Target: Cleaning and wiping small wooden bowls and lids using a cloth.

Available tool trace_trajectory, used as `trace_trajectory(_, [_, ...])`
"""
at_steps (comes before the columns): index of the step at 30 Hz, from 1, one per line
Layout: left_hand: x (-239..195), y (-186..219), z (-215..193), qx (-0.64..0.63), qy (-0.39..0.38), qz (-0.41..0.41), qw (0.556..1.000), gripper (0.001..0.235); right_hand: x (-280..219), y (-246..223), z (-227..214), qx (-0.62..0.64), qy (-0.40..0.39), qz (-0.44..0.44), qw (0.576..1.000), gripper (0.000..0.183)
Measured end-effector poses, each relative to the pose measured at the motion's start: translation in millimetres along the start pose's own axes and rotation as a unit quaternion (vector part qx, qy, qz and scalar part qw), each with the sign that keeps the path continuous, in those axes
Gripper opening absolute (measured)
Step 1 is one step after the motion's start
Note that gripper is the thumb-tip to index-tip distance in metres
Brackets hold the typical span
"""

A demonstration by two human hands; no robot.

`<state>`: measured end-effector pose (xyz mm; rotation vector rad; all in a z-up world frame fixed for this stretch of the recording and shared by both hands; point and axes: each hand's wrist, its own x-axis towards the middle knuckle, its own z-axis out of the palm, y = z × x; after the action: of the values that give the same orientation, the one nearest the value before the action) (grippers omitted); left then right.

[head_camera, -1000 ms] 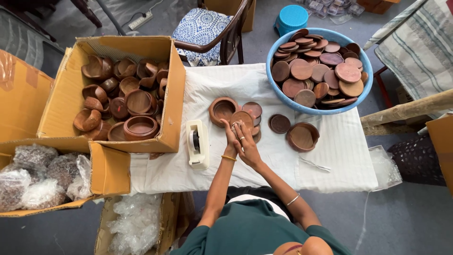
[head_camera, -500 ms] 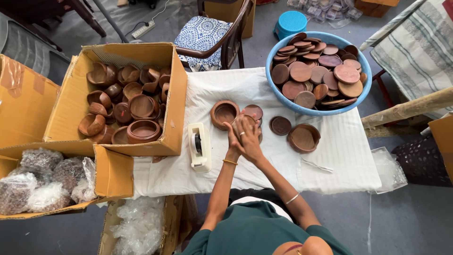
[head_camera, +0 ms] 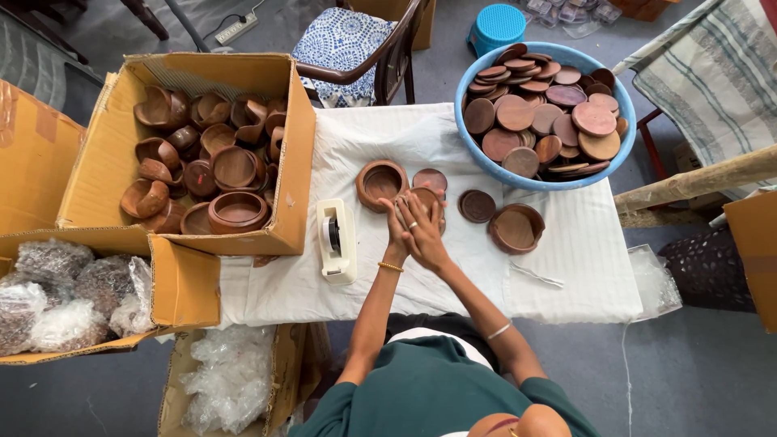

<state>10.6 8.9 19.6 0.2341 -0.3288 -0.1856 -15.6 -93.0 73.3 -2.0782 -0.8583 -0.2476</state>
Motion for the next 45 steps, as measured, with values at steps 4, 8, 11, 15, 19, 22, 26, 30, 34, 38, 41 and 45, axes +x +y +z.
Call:
trace_trajectory(4, [-3,-4,-7,0.109,0.055,-0.021,0.992,0.111,21,13,-12,-0.121,0.027,-0.035,0.992,0.055])
trace_trajectory(8, [-6,-7,-51,0.296,0.167,-0.044,0.940,0.115,34,12,-31,-0.136,0.062,-0.011,0.989,0.041])
trace_trajectory(11, [-4,-5,-50,0.354,0.157,-0.027,0.922,0.110,38,6,-40,-0.066,0.090,0.029,0.993,0.036])
trace_trajectory(15, [7,3,-17,0.520,0.156,0.015,0.840,0.078,37,22,-33,0.024,0.141,0.072,0.987,0.031])
trace_trajectory(19, [7,36,21,0.633,0.150,-0.067,0.757,0.054,35,31,-35,0.040,0.169,0.113,0.978,0.031])
trace_trajectory(22, [2,44,-2,0.647,0.065,-0.101,0.753,0.043,38,25,-46,0.044,0.143,0.067,0.986,0.032])
trace_trajectory(26, [-1,37,-19,0.683,0.105,-0.099,0.716,0.028,43,13,-49,0.009,0.045,-0.025,0.999,0.044])
trace_trajectory(30, [2,40,7,0.685,0.132,-0.063,0.714,0.028,43,14,-48,-0.086,-0.016,-0.105,0.991,0.054])
trace_trajectory(34, [5,43,18,0.684,0.138,-0.057,0.714,0.025,41,25,-38,-0.066,0.029,-0.083,0.994,0.052])
trace_trajectory(38, [8,51,46,0.676,0.149,0.007,0.721,0.036,43,30,-31,0.082,0.126,0.055,0.987,0.038])
trace_trajectory(41, [12,50,54,0.662,0.178,0.050,0.726,0.037,25,50,-9,0.257,0.171,0.146,0.940,0.035])
trace_trajectory(45, [23,33,40,0.650,0.213,0.109,0.721,0.031,7,53,10,0.539,0.166,0.281,0.776,0.043])
